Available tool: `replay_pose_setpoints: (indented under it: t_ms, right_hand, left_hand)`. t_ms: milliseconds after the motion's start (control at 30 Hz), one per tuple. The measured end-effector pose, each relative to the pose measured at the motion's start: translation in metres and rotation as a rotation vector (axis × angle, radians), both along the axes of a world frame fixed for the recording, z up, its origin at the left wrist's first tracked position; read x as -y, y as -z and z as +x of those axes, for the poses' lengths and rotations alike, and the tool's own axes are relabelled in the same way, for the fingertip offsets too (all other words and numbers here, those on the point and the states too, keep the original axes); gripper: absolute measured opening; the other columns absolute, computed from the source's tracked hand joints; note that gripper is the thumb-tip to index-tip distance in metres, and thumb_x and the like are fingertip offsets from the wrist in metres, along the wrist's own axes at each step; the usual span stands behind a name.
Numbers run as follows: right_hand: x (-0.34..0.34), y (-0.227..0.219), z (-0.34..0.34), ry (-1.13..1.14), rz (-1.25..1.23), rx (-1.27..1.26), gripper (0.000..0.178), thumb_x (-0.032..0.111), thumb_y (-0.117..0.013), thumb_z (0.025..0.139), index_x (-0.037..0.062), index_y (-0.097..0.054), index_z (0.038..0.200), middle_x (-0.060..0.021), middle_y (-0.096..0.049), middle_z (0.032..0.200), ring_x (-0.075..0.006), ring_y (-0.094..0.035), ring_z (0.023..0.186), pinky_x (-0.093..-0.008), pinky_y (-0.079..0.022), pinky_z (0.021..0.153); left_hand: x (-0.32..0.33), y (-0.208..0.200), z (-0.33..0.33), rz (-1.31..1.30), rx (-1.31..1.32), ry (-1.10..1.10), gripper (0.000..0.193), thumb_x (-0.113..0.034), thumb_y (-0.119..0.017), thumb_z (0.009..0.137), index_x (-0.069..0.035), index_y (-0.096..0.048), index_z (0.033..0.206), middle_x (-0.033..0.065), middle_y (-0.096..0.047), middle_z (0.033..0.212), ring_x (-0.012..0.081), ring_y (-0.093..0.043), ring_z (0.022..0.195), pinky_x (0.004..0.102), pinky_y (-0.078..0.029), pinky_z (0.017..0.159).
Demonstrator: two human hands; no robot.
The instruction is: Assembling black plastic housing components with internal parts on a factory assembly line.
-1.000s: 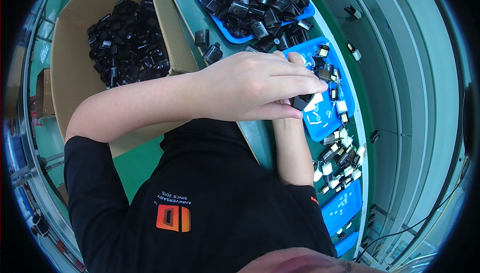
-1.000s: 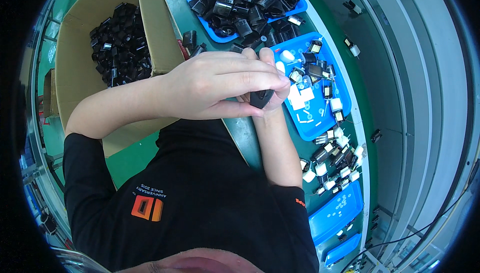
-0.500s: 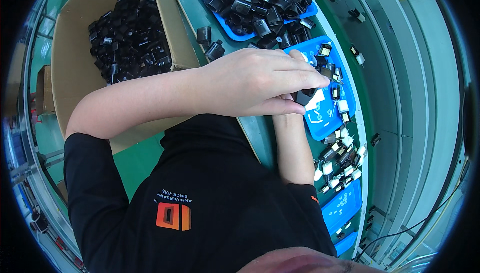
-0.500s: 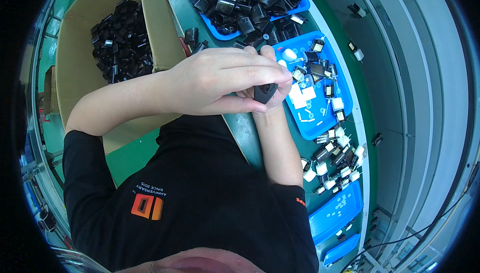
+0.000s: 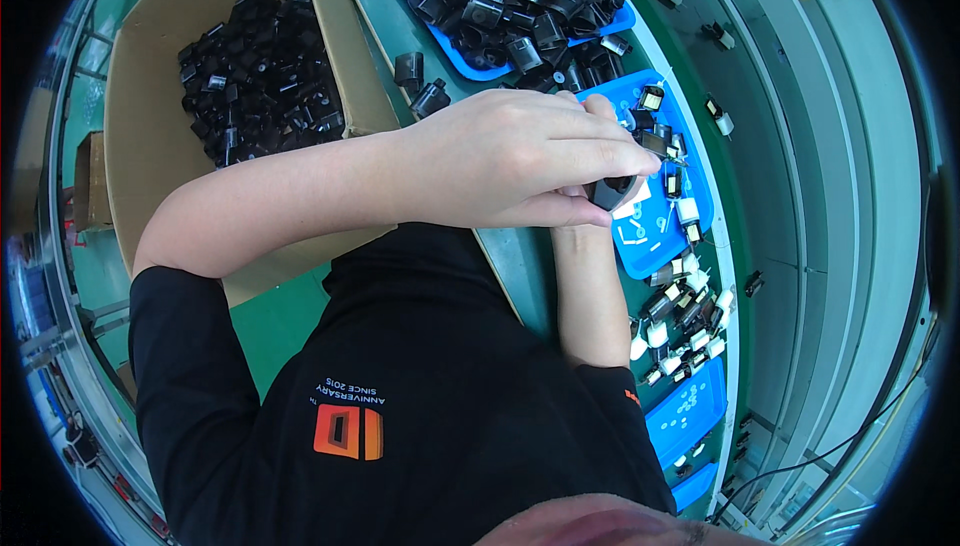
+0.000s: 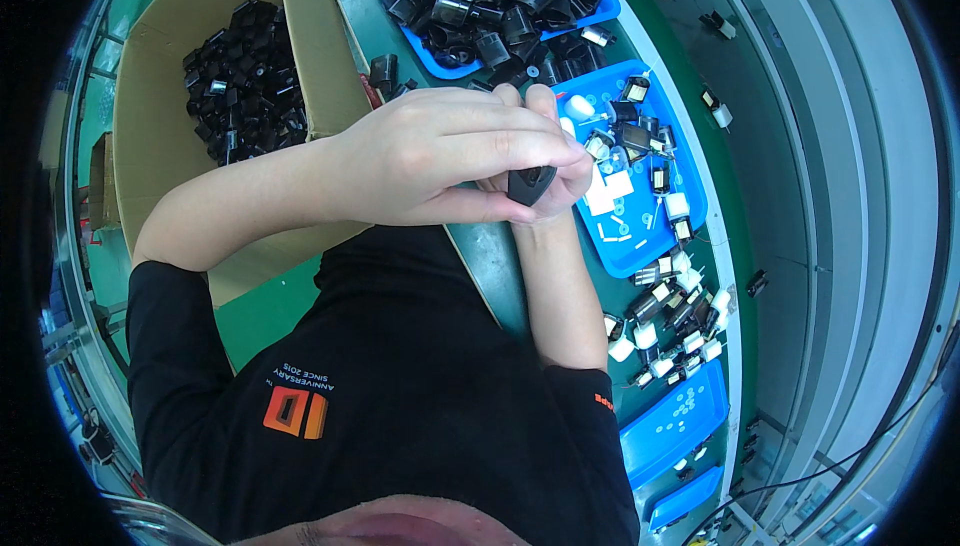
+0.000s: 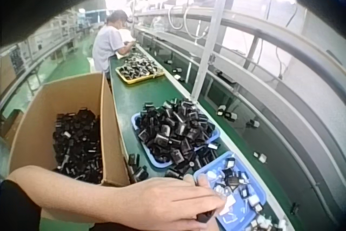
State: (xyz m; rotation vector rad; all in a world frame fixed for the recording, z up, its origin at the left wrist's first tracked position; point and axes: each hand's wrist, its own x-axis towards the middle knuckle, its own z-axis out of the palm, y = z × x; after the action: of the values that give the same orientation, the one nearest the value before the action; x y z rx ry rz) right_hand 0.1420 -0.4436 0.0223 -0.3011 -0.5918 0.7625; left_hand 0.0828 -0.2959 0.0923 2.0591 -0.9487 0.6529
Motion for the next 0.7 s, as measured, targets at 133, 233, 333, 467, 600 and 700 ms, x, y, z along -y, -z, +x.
replay_pose_setpoints:
  t_ms: [133,233,333,467,600,700]
  right_hand:
    - [0.000,-0.010,0.000,0.200,-0.180,0.090,0.054,0.043,-0.065,0.069,0.0100,-0.052,0.110,-0.0104,-0.052,0.107,-0.0208,-0.054,0.098,-0.0344,-0.048,0.082]
    - [0.012,-0.002,0.016,0.813,-0.479,0.303,0.064,0.047,-0.065,0.069,0.0031,-0.051,0.114,-0.0090,-0.053,0.108,-0.0176,-0.049,0.100,-0.0299,-0.039,0.087]
    - [0.024,-0.036,0.005,0.650,-0.679,0.607,0.063,0.032,-0.076,0.070,-0.0007,-0.053,0.119,-0.0051,-0.059,0.099,-0.0114,-0.053,0.087,-0.0256,-0.041,0.080]
    - [0.019,-0.047,-0.005,0.319,-0.520,0.237,0.066,0.000,-0.078,0.067,0.0000,-0.049,0.126,-0.0099,-0.060,0.110,-0.0178,-0.060,0.101,-0.0296,-0.048,0.091]
    - [0.015,-0.034,-0.005,0.241,-0.312,0.048,0.072,0.001,-0.080,0.065,0.0022,-0.047,0.129,-0.0136,-0.059,0.113,-0.0249,-0.064,0.102,-0.0345,-0.052,0.092]
    - [0.007,-0.031,-0.006,0.286,-0.279,0.032,0.077,0.006,-0.082,0.066,0.0017,-0.044,0.133,-0.0148,-0.059,0.115,-0.0257,-0.064,0.102,-0.0350,-0.052,0.091]
  left_hand:
    - [-0.012,-0.003,0.005,0.005,-0.079,0.042,0.053,-0.020,-0.078,0.075,-0.005,-0.061,0.123,0.0097,-0.066,0.113,0.0253,-0.063,0.089,0.0340,-0.051,0.079]
    - [-0.021,-0.005,0.008,0.016,-0.020,-0.047,0.053,-0.019,-0.079,0.074,-0.005,-0.061,0.122,0.0088,-0.066,0.113,0.0250,-0.061,0.093,0.0339,-0.049,0.082]
    - [-0.022,-0.005,0.010,0.053,0.034,-0.089,0.056,-0.017,-0.079,0.072,-0.004,-0.060,0.124,0.0070,-0.066,0.112,0.0244,-0.057,0.100,0.0324,-0.047,0.084]
    - [-0.020,0.001,0.012,0.090,0.131,-0.159,0.075,-0.019,-0.082,0.068,-0.001,-0.050,0.133,0.0120,-0.057,0.125,0.0285,-0.051,0.113,0.0377,-0.039,0.096]
    - [-0.020,-0.001,0.012,0.056,-0.187,-0.293,0.113,-0.034,-0.084,0.062,0.002,-0.019,0.147,0.0220,-0.034,0.142,0.0345,-0.033,0.135,0.0416,-0.030,0.107]
    - [-0.022,0.002,0.013,0.057,-0.411,-0.195,0.110,-0.039,-0.082,0.064,0.004,-0.020,0.144,0.0207,-0.036,0.133,0.0332,-0.034,0.129,0.0415,-0.032,0.105]
